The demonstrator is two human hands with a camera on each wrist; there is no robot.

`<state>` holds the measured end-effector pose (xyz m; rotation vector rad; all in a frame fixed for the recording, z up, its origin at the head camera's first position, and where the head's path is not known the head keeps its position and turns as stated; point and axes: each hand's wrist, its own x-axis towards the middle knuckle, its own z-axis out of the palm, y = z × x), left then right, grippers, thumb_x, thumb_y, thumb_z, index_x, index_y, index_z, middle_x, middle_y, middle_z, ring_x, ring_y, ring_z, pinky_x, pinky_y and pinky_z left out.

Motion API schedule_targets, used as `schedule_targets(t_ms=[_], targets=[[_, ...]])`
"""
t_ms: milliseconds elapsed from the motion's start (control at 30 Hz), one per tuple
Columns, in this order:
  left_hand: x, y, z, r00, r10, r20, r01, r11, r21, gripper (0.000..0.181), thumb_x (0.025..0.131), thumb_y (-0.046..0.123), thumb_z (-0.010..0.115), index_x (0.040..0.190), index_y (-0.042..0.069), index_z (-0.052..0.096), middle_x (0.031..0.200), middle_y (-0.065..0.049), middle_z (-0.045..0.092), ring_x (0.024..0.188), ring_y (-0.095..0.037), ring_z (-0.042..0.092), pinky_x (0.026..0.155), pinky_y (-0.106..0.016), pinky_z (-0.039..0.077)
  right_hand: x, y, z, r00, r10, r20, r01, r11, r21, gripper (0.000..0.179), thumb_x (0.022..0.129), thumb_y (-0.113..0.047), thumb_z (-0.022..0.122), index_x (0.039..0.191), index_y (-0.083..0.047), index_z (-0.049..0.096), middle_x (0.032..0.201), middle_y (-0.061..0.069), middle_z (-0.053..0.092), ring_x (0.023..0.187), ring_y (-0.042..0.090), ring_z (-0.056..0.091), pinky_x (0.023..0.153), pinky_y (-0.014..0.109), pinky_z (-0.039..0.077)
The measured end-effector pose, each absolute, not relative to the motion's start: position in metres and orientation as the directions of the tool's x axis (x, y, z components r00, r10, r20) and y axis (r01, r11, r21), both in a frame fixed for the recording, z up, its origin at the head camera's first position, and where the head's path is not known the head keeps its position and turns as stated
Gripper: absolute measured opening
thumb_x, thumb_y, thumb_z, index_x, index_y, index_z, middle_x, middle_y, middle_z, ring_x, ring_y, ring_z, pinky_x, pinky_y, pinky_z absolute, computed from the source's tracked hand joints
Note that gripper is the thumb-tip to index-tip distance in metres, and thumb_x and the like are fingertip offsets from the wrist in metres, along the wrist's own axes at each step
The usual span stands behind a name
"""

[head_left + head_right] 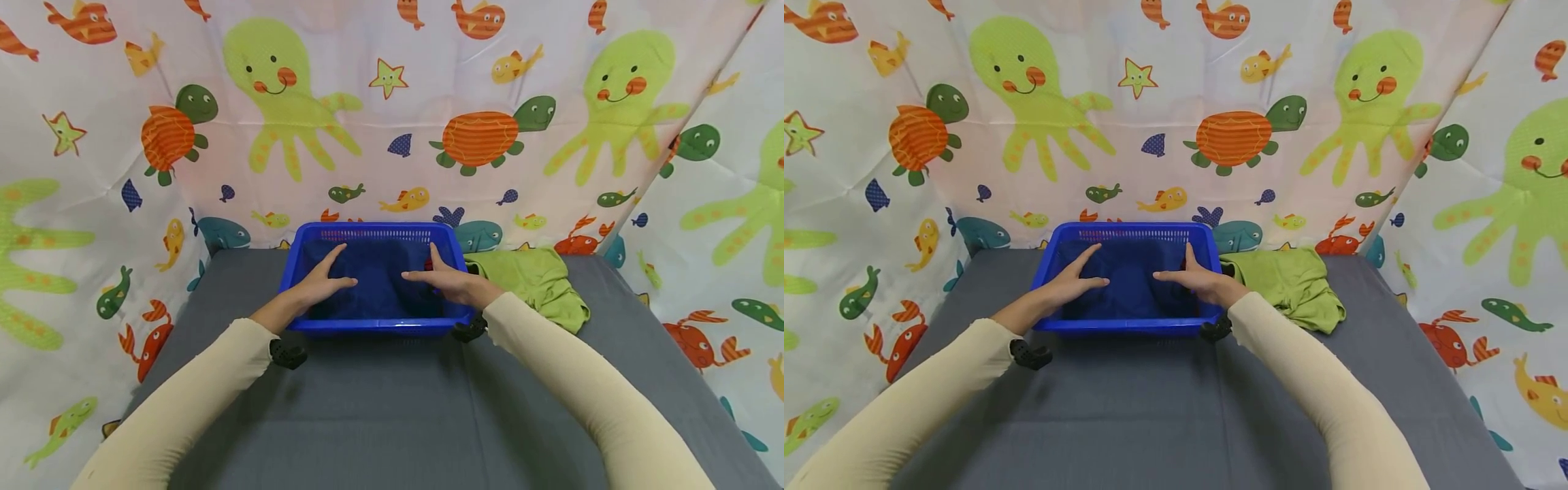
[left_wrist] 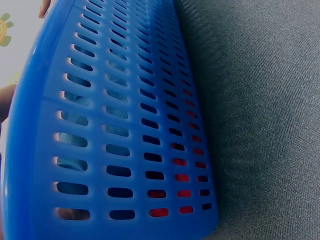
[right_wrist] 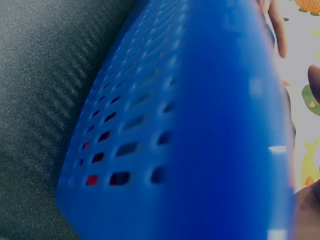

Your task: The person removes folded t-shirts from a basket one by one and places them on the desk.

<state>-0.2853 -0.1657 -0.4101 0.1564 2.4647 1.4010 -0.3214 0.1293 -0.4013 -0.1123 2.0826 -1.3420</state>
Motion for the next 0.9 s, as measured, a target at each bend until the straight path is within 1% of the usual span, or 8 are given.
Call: schedule_targets(t_ms=[133,233,333,467,533,667,733,900], targets=[[-0.2894,-0.1672,-0.4082,-0.950,0.236,-0.205,-0.061,0.503,0.862,0.075,0.101,0.029,0.061,0.163,0.026,0.019,0.172,-0.009,0.006,0.158,-0.039,0.008,0.122,-0.068,0.015,-0.3238,0.1294,-0.3985,-0.784,-0.415,-0.462,0.259,0.457,-0.851,0.120,0.094,-0.047,0.068,0.152,-0.036,-0.036,0.168,0.004,-0.029,0.158,0.039,-0.009,0.125,0.062,0.001],[-0.2903,-0.1693,-0.4068,-0.943,0.232,-0.239,-0.098,0.492,0.865,0.072,0.102,0.029,0.059,0.163,0.026,0.021,0.172,-0.009,0.006,0.158,-0.039,0.007,0.123,-0.068,0.014,-0.3245,0.1296,-0.3992,-0.775,-0.430,-0.463,0.266,0.443,-0.856,0.118,0.095,-0.044,0.068,0.153,-0.036,-0.035,0.168,0.005,-0.029,0.158,0.041,-0.006,0.126,0.060,0.003],[-0.2898,-0.1707,-0.4059,-0.929,0.233,-0.288,-0.141,0.498,0.856,0.069,0.102,0.030,0.058,0.162,0.026,0.023,0.172,-0.011,0.006,0.158,-0.040,0.008,0.123,-0.067,0.014,-0.3241,0.1299,-0.4011,-0.766,-0.451,-0.458,0.272,0.419,-0.866,0.113,0.096,-0.042,0.066,0.154,-0.041,-0.032,0.167,0.004,-0.030,0.158,0.041,-0.004,0.126,0.061,0.003],[-0.2892,-0.1700,-0.4051,-0.912,0.257,-0.321,-0.151,0.516,0.843,0.062,0.103,0.030,0.056,0.160,0.023,0.032,0.171,-0.012,0.012,0.157,-0.040,0.013,0.123,-0.067,0.013,-0.3227,0.1304,-0.4027,-0.752,-0.504,-0.425,0.249,0.380,-0.891,0.104,0.099,-0.040,0.062,0.154,-0.047,-0.026,0.167,0.003,-0.030,0.159,0.039,-0.006,0.126,0.062,0.004],[-0.2892,-0.1696,-0.4050,-0.905,0.270,-0.328,-0.154,0.511,0.845,0.060,0.103,0.030,0.056,0.159,0.023,0.035,0.171,-0.012,0.014,0.157,-0.040,0.013,0.123,-0.067,0.012,-0.3213,0.1306,-0.4023,-0.745,-0.528,-0.407,0.211,0.392,-0.895,0.100,0.100,-0.041,0.060,0.155,-0.048,-0.023,0.168,0.002,-0.030,0.159,0.038,-0.009,0.125,0.063,0.004],[-0.2891,-0.1700,-0.4048,-0.900,0.285,-0.331,-0.159,0.492,0.856,0.059,0.103,0.031,0.055,0.158,0.023,0.035,0.171,-0.011,0.014,0.157,-0.040,0.012,0.123,-0.067,0.011,-0.3186,0.1300,-0.4013,-0.735,-0.556,-0.388,0.133,0.442,-0.887,0.095,0.100,-0.044,0.059,0.157,-0.049,-0.017,0.169,-0.001,-0.027,0.158,0.036,-0.015,0.124,0.066,0.002],[-0.2895,-0.1709,-0.4049,-0.903,0.288,-0.318,-0.146,0.491,0.859,0.059,0.103,0.031,0.056,0.158,0.022,0.035,0.171,-0.010,0.015,0.157,-0.040,0.012,0.123,-0.068,0.010,-0.3171,0.1296,-0.4007,-0.724,-0.579,-0.375,0.098,0.452,-0.887,0.092,0.101,-0.044,0.058,0.158,-0.048,-0.015,0.169,-0.003,-0.026,0.158,0.036,-0.017,0.123,0.068,0.003],[-0.2899,-0.1713,-0.4017,-0.914,0.311,-0.262,-0.059,0.535,0.843,0.061,0.103,0.031,0.057,0.159,0.021,0.035,0.170,-0.011,0.019,0.156,-0.040,0.015,0.122,-0.069,0.013,-0.3145,0.1285,-0.3984,-0.706,-0.615,-0.351,0.057,0.445,-0.894,0.085,0.103,-0.039,0.056,0.158,-0.052,-0.008,0.169,-0.007,-0.023,0.158,0.038,-0.013,0.122,0.070,0.010]])
